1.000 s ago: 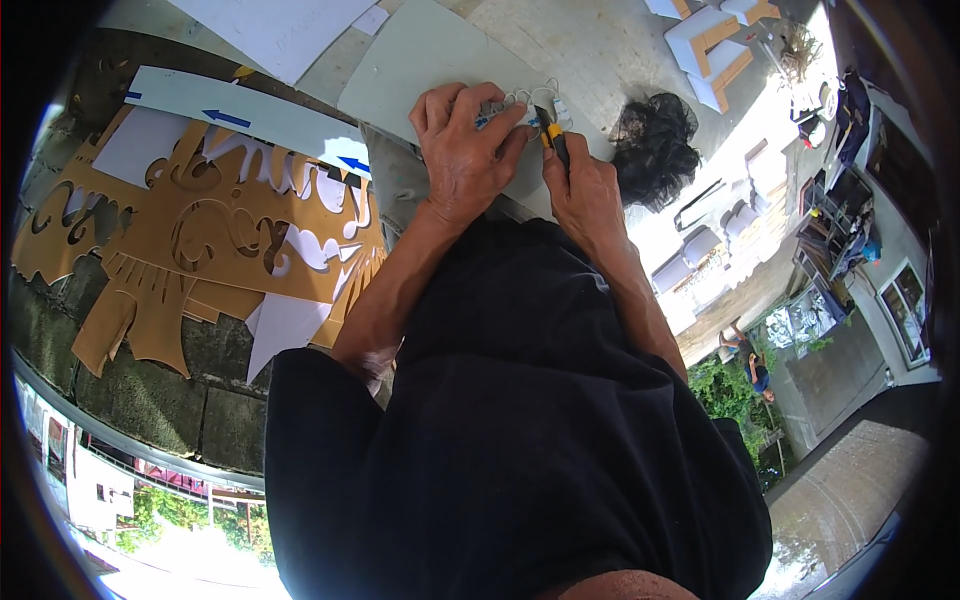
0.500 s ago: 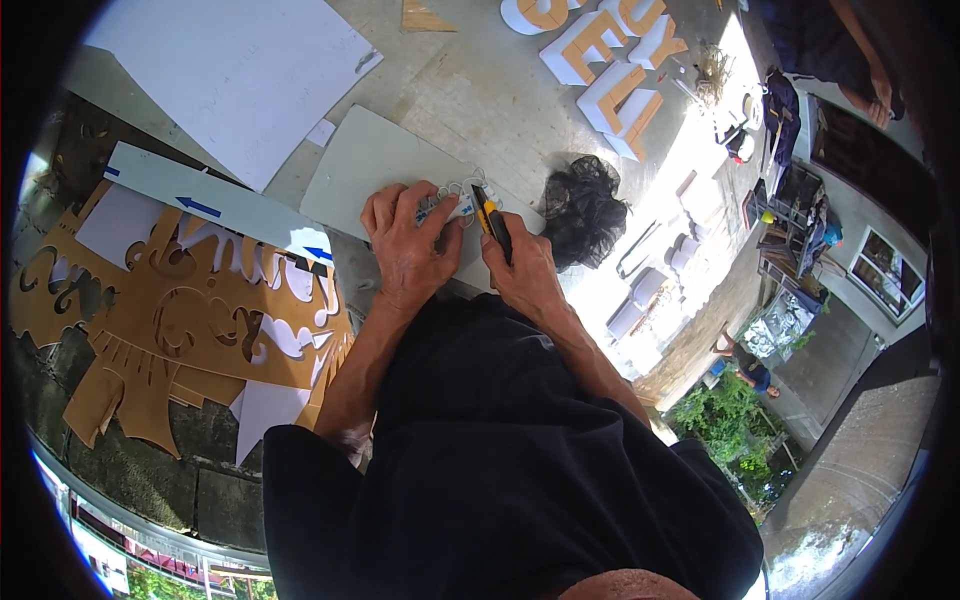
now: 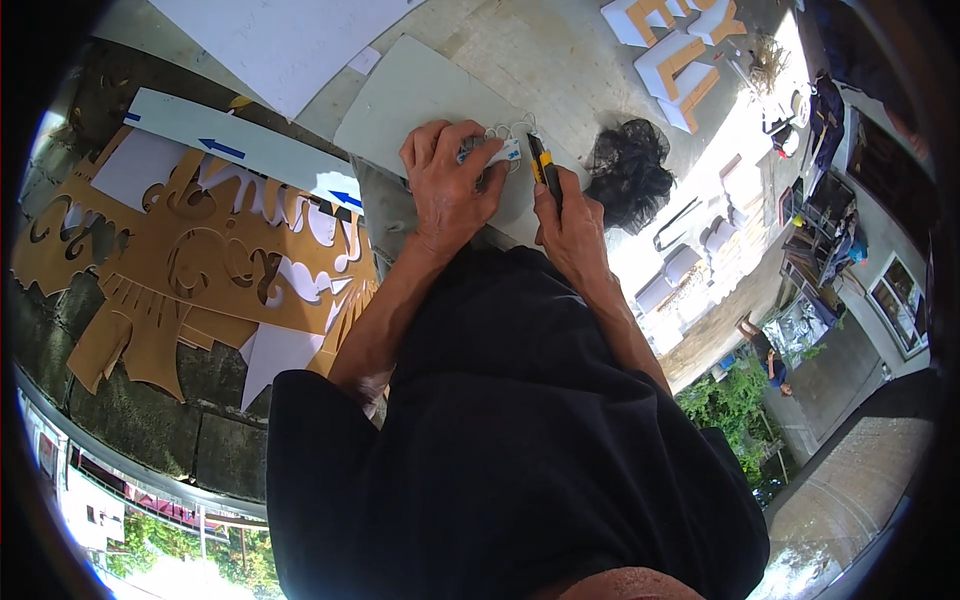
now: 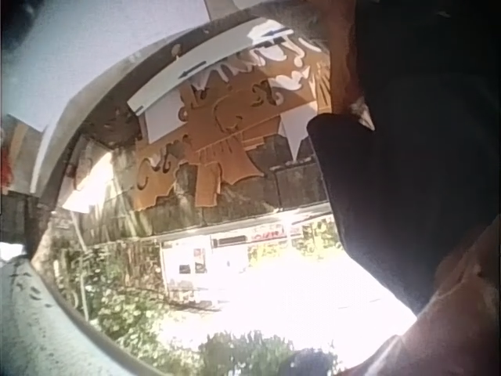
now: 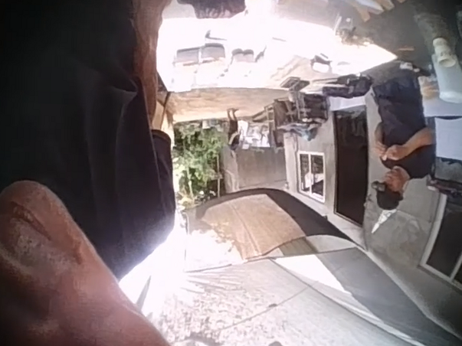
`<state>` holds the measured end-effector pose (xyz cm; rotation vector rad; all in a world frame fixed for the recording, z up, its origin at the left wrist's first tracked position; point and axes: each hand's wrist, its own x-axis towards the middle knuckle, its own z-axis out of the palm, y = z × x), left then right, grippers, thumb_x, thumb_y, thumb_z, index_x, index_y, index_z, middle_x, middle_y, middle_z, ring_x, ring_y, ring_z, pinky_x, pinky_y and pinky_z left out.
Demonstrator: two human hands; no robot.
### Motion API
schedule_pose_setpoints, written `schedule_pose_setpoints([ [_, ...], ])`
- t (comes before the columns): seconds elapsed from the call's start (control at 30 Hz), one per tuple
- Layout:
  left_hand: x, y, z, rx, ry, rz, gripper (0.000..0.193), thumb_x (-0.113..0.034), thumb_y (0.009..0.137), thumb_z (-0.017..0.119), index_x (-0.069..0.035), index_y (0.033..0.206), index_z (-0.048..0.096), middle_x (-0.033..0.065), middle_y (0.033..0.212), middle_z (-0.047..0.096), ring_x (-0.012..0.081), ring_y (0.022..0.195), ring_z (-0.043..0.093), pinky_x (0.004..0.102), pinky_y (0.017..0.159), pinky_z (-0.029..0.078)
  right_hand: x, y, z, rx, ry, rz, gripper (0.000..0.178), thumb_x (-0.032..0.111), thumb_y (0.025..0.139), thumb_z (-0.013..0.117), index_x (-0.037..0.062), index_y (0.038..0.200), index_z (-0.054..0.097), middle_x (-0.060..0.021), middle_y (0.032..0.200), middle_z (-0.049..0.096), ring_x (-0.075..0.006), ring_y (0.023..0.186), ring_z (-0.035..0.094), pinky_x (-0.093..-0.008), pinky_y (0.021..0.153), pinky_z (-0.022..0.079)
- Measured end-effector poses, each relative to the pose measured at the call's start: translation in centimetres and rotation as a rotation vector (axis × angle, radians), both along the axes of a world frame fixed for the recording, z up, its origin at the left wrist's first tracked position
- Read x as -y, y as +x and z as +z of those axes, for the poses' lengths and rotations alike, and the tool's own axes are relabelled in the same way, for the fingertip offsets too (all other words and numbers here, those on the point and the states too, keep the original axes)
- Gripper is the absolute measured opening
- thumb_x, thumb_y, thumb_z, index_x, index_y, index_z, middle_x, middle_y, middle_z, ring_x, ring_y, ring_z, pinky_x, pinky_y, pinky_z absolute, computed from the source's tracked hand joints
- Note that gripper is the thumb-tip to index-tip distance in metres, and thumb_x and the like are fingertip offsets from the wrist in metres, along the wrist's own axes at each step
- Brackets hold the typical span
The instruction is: The recorder uses a utility knife to trim and clean edges of small acrylic letters for a sign on a workbench.
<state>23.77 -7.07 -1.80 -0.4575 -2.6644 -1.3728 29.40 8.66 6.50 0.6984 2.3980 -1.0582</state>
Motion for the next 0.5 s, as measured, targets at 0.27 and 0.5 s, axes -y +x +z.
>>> schedule_pose_setpoints([
  [0.27,0.2,0.2,-0.3,0.012,0.010,0.015,0.033,-0.013,0.067,0.090,-0.018,0.098,0.081,-0.0004,0.111,0.067,0.0269,0.112,0.056,0.0448,0.098,0.039,0.8,-0.1,0.0,-0.027,0.079,0.111,0.025,0.018,0.104,0.059,-0.0017,0.118,0.054,-0.0280,0.072,0.065,-0.0471,0.066,0.067,-0.0521,0.060,0.048],
  [0.5,0.3,0.3,-0.3,0.003,0.007,0.015,0.034,-0.013,0.066,0.090,-0.018,0.099,0.081,-0.0004,0.111,0.067,0.0270,0.112,0.055,0.0450,0.098,0.039,1.0,-0.5,0.2,0.029,0.107,0.146,0.026,0.018,0.104,0.058,-0.0030,0.117,0.053,-0.0310,0.085,0.068,-0.0494,0.075,0.069,-0.0549,0.064,0.050],
])
